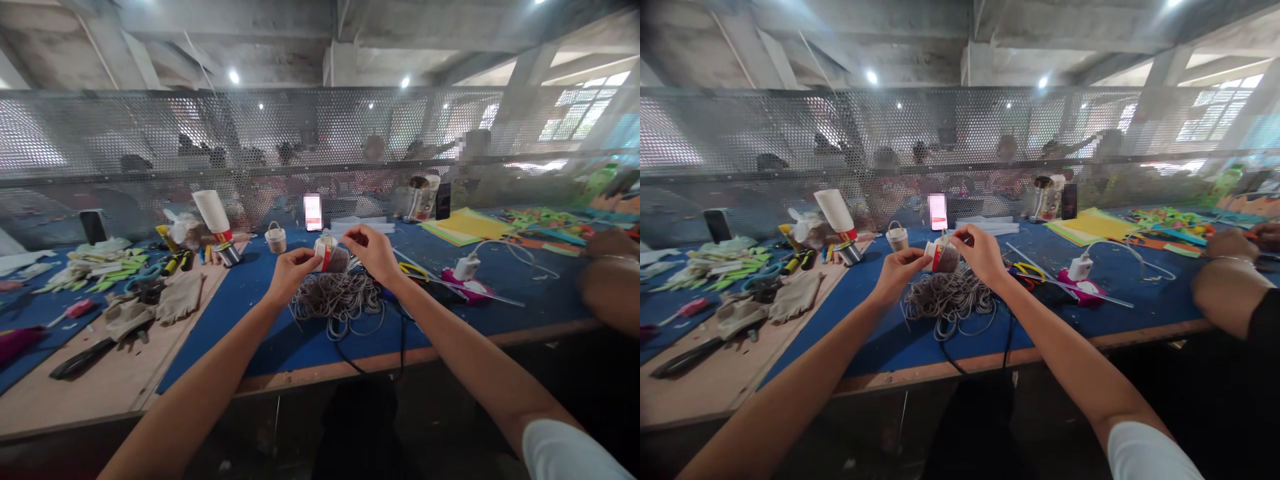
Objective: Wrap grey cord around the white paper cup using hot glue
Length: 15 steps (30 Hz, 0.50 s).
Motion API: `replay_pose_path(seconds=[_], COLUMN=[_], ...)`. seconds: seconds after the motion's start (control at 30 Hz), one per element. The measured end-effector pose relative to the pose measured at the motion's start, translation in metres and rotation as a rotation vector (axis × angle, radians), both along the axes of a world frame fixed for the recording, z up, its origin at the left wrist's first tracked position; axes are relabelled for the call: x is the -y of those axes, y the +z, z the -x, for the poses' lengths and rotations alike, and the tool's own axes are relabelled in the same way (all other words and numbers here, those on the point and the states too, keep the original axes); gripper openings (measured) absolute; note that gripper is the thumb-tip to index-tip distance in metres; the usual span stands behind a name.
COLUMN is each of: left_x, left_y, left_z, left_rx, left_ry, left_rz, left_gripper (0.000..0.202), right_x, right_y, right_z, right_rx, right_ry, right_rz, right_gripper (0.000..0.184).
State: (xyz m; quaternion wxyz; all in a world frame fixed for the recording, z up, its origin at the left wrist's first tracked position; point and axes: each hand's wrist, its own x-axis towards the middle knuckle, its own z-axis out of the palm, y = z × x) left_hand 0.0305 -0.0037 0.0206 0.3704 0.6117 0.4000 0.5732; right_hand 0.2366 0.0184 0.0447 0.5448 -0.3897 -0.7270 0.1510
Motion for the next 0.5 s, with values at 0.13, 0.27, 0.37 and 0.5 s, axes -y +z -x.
replay_pose_path(seconds=[0.13,0.27,0.37,0.5], left_x=[0.0009,0.0013,0.0019,0.0034], left_y=[0.0004,0.0007,0.0013,0.0027], left_z=[-0.0004,0.0002,0.0003,0.0004], left_rx=[-0.021,-0.039,-0.048,-0.053], left_ry=[-0.020,-0.037,-0.050,-0.075], left_rz=[-0.003,-0.007,-0.008,-0.014], left_gripper=[0.022,0.021,0.019,0.018], right_x=[-0.0031,-0.0053,-0.0062,-0.0077], right_y=[0.0008,0.0011,0.0014,0.0009], right_z=[0.0019,0.0027,0.0026,0.0023], right_rx=[-0.004,0.003,0.006,0.011], right_ry=[-0.003,-0.020,-0.031,-0.045], right_rz=[-0.010,-0.019,-0.022,-0.029], right_gripper=[0.012,0.011,0.012,0.014])
